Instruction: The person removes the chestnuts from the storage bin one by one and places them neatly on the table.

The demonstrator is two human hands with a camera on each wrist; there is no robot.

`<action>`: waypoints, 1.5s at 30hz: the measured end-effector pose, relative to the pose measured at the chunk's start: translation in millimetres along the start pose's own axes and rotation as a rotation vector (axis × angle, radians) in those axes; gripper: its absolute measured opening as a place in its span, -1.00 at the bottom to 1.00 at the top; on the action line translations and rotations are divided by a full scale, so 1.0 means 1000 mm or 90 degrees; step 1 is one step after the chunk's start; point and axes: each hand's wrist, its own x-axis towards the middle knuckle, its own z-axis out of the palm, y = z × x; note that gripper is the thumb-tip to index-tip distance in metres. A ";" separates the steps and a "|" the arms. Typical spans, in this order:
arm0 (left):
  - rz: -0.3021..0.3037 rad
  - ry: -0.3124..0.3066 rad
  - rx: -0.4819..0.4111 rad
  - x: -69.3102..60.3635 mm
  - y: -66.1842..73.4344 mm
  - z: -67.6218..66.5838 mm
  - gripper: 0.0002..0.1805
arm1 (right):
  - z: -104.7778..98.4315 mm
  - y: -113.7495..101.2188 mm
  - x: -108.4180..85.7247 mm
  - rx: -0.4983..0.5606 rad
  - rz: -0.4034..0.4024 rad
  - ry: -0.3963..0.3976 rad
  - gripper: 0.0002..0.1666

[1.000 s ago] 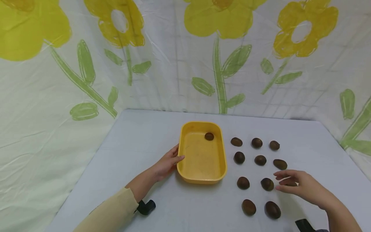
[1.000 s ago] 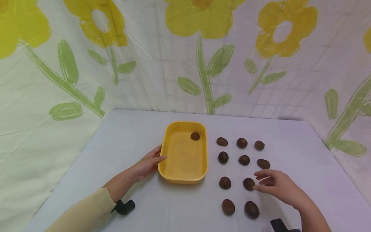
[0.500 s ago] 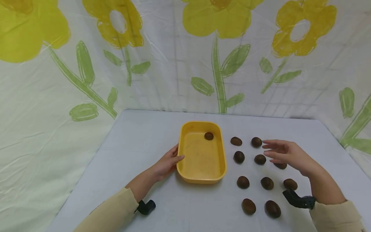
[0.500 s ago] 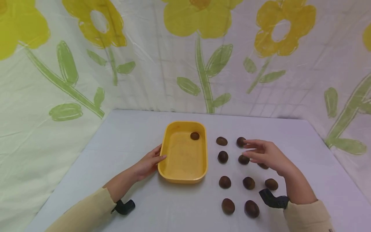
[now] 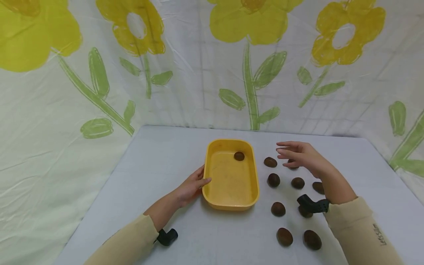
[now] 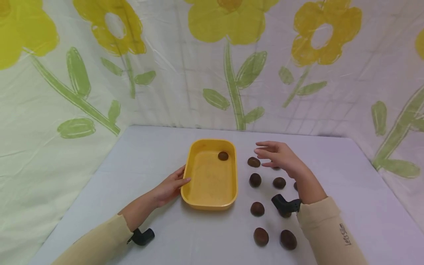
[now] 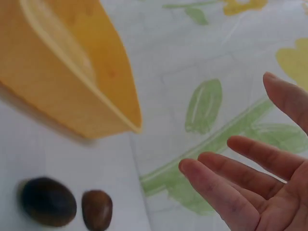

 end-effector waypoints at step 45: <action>0.004 -0.006 0.005 -0.001 0.000 -0.001 -0.31 | 0.092 -0.039 0.098 0.020 0.136 -0.087 -0.29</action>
